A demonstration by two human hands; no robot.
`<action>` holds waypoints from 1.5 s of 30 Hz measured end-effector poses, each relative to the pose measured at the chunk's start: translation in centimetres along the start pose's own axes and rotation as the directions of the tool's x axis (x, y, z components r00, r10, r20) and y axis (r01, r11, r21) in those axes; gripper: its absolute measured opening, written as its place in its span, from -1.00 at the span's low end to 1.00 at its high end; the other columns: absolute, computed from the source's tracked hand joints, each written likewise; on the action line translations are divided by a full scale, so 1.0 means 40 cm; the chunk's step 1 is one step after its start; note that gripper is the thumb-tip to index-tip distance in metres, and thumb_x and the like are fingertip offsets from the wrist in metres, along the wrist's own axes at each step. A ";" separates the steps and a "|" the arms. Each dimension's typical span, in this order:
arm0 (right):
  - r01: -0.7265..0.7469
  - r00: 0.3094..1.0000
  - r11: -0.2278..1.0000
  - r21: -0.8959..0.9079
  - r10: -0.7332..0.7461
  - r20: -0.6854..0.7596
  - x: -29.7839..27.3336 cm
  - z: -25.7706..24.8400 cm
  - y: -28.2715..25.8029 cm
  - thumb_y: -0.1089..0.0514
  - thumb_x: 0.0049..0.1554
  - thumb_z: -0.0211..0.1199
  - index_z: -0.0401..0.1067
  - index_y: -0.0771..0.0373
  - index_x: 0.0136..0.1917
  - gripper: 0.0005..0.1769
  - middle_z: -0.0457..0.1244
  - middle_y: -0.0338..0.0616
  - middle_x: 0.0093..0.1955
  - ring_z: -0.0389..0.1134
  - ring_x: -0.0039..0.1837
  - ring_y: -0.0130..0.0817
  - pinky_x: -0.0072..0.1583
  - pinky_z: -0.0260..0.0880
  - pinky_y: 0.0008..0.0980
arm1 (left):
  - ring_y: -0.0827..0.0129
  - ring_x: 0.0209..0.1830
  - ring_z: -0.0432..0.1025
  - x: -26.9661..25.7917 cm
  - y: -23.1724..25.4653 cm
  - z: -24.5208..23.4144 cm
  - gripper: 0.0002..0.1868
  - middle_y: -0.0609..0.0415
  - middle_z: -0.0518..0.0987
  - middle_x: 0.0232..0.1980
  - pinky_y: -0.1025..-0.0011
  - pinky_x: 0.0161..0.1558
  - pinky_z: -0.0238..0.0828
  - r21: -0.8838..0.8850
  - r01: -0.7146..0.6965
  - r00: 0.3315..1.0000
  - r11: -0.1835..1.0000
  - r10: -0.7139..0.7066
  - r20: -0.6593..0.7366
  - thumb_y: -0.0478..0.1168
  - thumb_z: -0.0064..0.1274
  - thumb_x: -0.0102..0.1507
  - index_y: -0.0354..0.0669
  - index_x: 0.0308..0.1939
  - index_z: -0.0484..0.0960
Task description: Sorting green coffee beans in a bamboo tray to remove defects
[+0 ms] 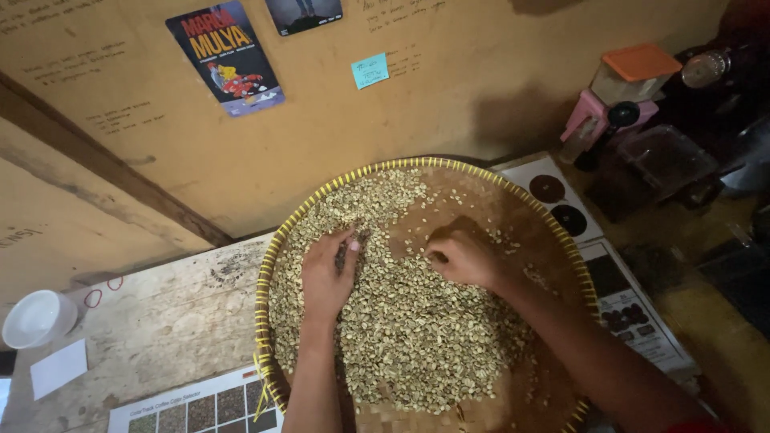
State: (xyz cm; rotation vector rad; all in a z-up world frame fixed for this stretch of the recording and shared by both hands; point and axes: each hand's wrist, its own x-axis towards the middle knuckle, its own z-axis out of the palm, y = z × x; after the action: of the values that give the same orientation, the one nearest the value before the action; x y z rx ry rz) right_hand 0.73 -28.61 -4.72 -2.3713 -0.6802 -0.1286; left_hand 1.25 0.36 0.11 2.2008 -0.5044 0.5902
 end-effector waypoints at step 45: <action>-0.074 0.993 0.995 -0.061 0.079 0.086 0.016 0.008 -0.025 0.18 0.05 0.29 0.56 0.23 -0.17 -0.90 0.44 0.09 -0.23 0.49 -0.13 0.13 -0.09 0.46 -0.03 | 0.06 -0.17 0.56 0.006 0.013 -0.013 -0.75 0.07 0.65 -0.19 0.12 -0.06 0.45 0.020 -0.002 1.000 1.000 0.002 0.007 -0.15 0.13 0.35 -0.02 0.10 0.70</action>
State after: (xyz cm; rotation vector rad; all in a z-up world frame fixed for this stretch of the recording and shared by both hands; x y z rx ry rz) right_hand 0.75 -27.50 -4.25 -2.4673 -0.6335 -0.0107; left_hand 1.03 0.41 0.87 2.2220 -0.5061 0.5913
